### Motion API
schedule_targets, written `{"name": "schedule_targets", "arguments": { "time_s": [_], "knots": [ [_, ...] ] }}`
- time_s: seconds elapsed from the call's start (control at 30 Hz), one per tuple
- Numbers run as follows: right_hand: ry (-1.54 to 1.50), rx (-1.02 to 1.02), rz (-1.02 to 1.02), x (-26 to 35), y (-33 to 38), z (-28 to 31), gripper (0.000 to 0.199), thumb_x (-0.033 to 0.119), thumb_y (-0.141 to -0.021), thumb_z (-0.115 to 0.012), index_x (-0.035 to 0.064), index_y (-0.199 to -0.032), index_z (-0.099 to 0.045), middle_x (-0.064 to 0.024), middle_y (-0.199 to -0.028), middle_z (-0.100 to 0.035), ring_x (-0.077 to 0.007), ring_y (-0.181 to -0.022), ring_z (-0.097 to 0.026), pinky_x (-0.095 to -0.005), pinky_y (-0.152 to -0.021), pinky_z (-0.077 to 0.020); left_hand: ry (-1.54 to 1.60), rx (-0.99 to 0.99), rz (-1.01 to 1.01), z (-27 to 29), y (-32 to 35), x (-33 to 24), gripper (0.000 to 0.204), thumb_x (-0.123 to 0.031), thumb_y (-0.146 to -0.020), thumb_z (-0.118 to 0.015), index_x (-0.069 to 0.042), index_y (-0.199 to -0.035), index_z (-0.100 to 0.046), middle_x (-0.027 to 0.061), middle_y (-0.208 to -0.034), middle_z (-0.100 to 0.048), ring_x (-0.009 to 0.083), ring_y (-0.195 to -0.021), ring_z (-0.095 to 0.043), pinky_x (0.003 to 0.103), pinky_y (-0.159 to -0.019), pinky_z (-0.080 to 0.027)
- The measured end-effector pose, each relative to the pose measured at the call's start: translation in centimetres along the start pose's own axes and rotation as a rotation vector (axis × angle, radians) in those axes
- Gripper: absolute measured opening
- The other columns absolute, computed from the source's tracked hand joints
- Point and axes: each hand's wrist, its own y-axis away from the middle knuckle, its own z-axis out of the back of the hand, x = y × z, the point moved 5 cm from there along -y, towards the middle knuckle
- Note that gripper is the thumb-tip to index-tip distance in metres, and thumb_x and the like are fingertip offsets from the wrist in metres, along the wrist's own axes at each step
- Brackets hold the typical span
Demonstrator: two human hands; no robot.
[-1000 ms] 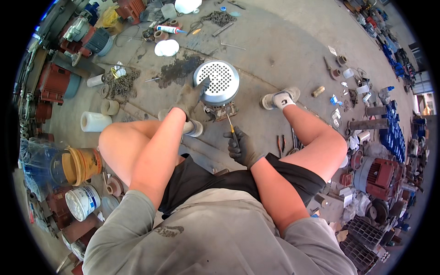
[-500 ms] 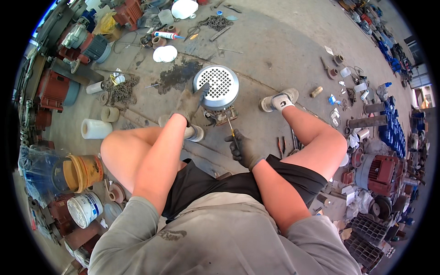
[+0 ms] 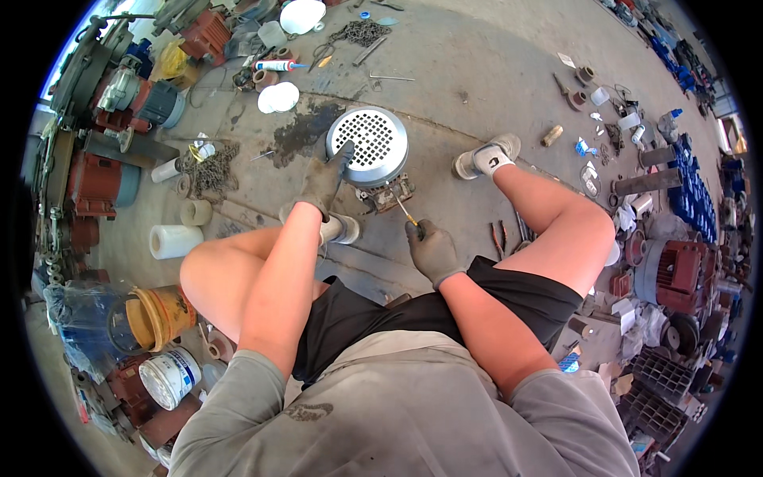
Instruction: The person sits on the floor of a workshop and uses a screwdriver to remove screws from the end cap of an electric motor. They then detach the end cap to expose the internal components.
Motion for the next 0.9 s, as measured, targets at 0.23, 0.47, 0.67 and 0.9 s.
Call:
{"name": "schedule_targets", "arguments": {
  "time_s": [0.23, 0.47, 0.67, 0.9],
  "knots": [
    [-1.158, 0.56, -0.648, -0.7, 1.3, -3.5, 0.047, 0.053, -0.112, -0.059, 0.0082, -0.103, -0.068, 0.0063, -0.066, -0.045, -0.0077, -0.05, -0.036, -0.0282, -0.045, -0.0282, -0.008, -0.063, -0.135, 0.4, -0.9, 1.1, 0.062, -0.027, -0.1, -0.081, -0.003, -0.152, -0.058, 0.0165, -0.135, -0.072, 0.0242, -0.119, -0.069, 0.039, -0.103, -0.056],
    [-0.557, 0.285, -0.391, -1.4, 0.0, -1.7, 0.048, 0.052, -0.111, -0.059, 0.0057, -0.103, -0.069, -0.0063, -0.071, -0.063, -0.0281, -0.056, -0.057, -0.0429, -0.053, -0.0453, -0.029, -0.036, -0.093, 0.5, -0.4, 0.7, 0.066, -0.029, -0.1, -0.08, -0.004, -0.156, -0.055, 0.0188, -0.143, -0.068, 0.0275, -0.127, -0.068, 0.04, -0.109, -0.054],
    [0.15, -0.162, 0.037, 0.4, -0.6, -1.2, 0.049, 0.046, -0.109, -0.06, 0.0009, -0.092, -0.071, -0.0273, -0.086, -0.073, -0.0497, -0.082, -0.072, -0.0542, -0.075, -0.0562, -0.073, -0.076, -0.152, 0.6, -0.2, -0.4, 0.067, -0.031, -0.101, -0.077, -0.003, -0.157, -0.053, 0.0209, -0.142, -0.069, 0.0297, -0.126, -0.068, 0.042, -0.11, -0.052],
    [-0.848, 0.398, -0.522, -2.3, -0.3, -3.8, 0.052, 0.057, -0.112, -0.055, 0.0107, -0.09, -0.063, 0.0022, -0.064, -0.047, -0.0144, -0.05, -0.042, -0.0326, -0.046, -0.0347, -0.15, -0.055, -0.115, 0.2, 0.2, 0.3, 0.069, -0.04, -0.107, -0.07, -0.006, -0.162, -0.046, 0.0216, -0.145, -0.067, 0.0335, -0.129, -0.066, 0.043, -0.112, -0.05]
  ]
}}
